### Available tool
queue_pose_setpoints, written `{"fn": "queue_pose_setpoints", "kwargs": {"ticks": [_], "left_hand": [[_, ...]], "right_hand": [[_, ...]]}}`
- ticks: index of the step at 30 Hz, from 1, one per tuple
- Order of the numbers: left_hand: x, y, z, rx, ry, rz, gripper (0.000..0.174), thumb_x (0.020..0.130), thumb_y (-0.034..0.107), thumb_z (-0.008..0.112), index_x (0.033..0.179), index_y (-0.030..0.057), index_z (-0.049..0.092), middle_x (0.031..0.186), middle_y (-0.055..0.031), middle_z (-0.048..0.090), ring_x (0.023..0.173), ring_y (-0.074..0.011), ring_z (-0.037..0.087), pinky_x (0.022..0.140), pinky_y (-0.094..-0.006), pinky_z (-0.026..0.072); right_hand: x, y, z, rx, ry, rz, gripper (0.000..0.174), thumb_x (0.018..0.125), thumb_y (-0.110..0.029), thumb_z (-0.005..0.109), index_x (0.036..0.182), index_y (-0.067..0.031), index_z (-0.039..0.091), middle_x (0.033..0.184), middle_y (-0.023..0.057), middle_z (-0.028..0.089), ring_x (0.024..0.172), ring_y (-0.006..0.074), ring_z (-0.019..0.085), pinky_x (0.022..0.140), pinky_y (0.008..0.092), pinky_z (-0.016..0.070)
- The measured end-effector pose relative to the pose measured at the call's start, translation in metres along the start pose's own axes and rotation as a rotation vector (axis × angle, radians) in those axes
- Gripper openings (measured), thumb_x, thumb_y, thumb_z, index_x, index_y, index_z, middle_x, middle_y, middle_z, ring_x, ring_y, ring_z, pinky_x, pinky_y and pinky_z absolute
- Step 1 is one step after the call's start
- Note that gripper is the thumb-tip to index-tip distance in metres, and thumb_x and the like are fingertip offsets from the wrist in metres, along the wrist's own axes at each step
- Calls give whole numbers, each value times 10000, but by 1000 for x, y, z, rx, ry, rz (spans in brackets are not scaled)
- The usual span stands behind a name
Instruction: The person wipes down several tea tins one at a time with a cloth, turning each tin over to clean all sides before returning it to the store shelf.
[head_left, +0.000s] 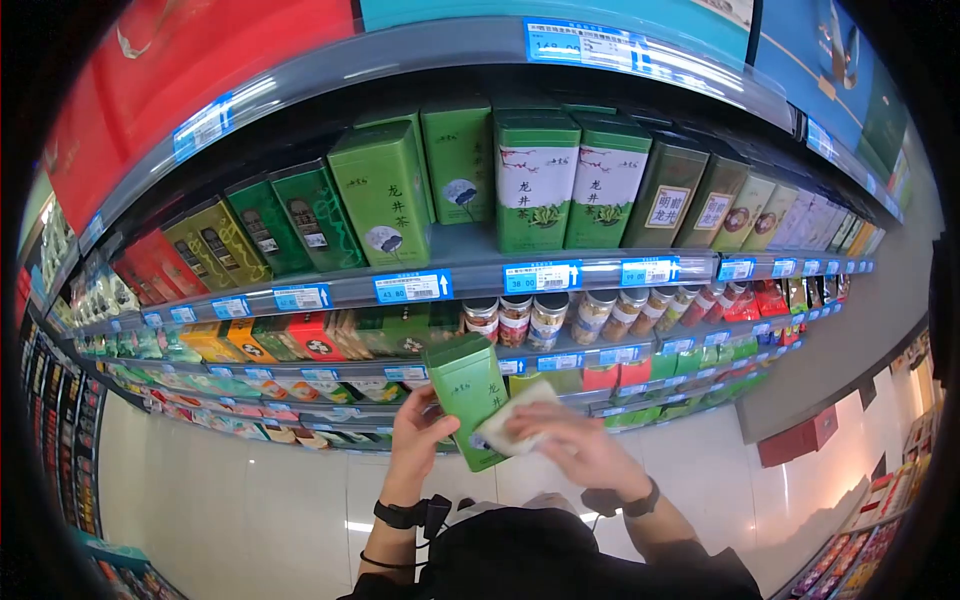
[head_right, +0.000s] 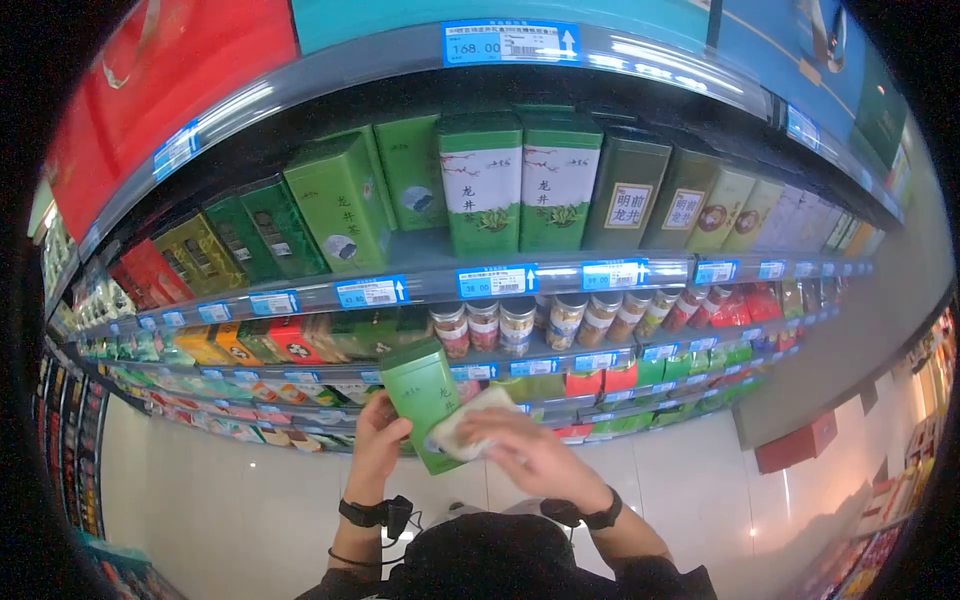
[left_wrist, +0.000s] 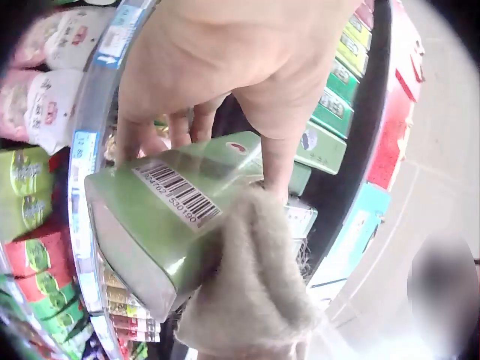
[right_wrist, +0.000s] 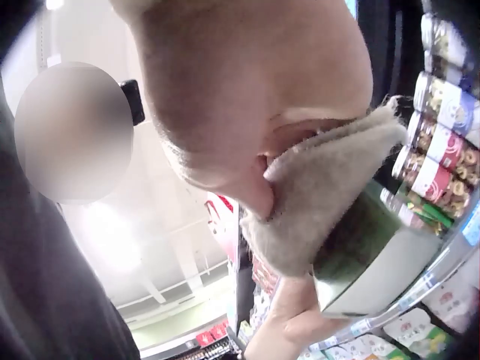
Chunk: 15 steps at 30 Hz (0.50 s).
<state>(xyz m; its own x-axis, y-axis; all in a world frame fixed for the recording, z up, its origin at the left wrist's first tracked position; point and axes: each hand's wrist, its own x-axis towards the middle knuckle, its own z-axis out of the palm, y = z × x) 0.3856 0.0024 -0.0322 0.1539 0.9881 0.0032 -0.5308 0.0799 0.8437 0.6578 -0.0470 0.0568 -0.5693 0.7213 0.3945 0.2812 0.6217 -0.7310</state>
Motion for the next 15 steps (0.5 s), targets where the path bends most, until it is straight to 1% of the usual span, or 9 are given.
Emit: {"fn": "queue_pose_setpoints", "kwargs": {"ticks": [2, 3, 7, 8, 9, 10, 12, 14, 15], "left_hand": [[1, 21, 4, 159, -18, 82, 680, 749, 23, 866, 1361, -1, 572, 1276, -93, 621, 1127, -207, 639, 975, -358, 545], [3, 31, 7, 158, -14, 89, 680, 749, 23, 866, 1361, -1, 572, 1276, -93, 621, 1127, -207, 639, 975, -358, 545], [13, 66, 32, 444, -202, 334, 736, 700, 23, 911, 1359, -17, 585, 1295, -91, 617, 1173, -198, 631, 997, -363, 537], [16, 74, 40, 566, -247, 451, 762, 690, 24, 922, 1368, -23, 578, 1304, -95, 620, 1189, -197, 628, 1016, -367, 529], [18, 81, 47, 563, -249, 452, 762, 690, 24, 922, 1368, -23, 578, 1304, -95, 620, 1189, -197, 628, 1016, -367, 529], [20, 88, 51, 574, -262, 456, 766, 701, 12, 912, 1382, -26, 564, 1320, -102, 614, 1202, -203, 625, 1037, -372, 517], [22, 93, 59, 585, -280, 466, 771, 712, 1, 903, 1396, -28, 550, 1336, -108, 607, 1215, -209, 621, 1058, -377, 504], [25, 92, 70, 411, -152, 550, 764, 752, -6, 869, 1431, -17, 520, 1299, -98, 619, 1259, -216, 596, 1080, -378, 487], [29, 100, 77, 487, -158, 586, 776, 775, -24, 820, 1474, -9, 481, 1350, -106, 572, 1298, -229, 567, 1087, -379, 481]], "right_hand": [[-5, 2, -16, 395, 207, 247, 211, 958, -40, 636, 1164, -32, 682, 1383, 170, 641, 1307, 310, 597, 1090, 427, 461], [-6, 5, -23, 350, 208, 198, 196, 953, -24, 648, 1141, -21, 703, 1486, 177, 564, 1324, 286, 588, 1063, 386, 474], [9, -11, -35, 272, 149, 66, 189, 943, -17, 655, 1121, -6, 717, 1576, 198, 452, 1386, 297, 535, 1074, 393, 467], [15, -27, -41, 313, 92, 221, 188, 935, -19, 662, 1112, -1, 720, 1598, 208, 410, 1421, 322, 490, 1104, 408, 438], [21, -36, -43, 350, 36, 374, 187, 927, -21, 668, 1104, 4, 723, 1620, 219, 367, 1457, 347, 444, 1135, 423, 410], [25, -33, -43, 345, 37, 372, 187, 927, -21, 668, 1104, 4, 723, 1620, 219, 367, 1457, 347, 444, 1135, 423, 410], [34, -25, -40, 193, 157, -57, 192, 920, -46, 668, 1093, 7, 731, 1609, 244, 370, 1487, 393, 383, 1177, 449, 356], [46, -29, -45, 101, 200, -123, 191, 919, -62, 671, 1085, 11, 732, 1600, 253, 379, 1482, 408, 383, 1182, 458, 350], [52, -32, -48, 16, 238, -181, 194, 918, -79, 674, 1076, 15, 734, 1590, 263, 388, 1478, 424, 383, 1186, 467, 343]]}}
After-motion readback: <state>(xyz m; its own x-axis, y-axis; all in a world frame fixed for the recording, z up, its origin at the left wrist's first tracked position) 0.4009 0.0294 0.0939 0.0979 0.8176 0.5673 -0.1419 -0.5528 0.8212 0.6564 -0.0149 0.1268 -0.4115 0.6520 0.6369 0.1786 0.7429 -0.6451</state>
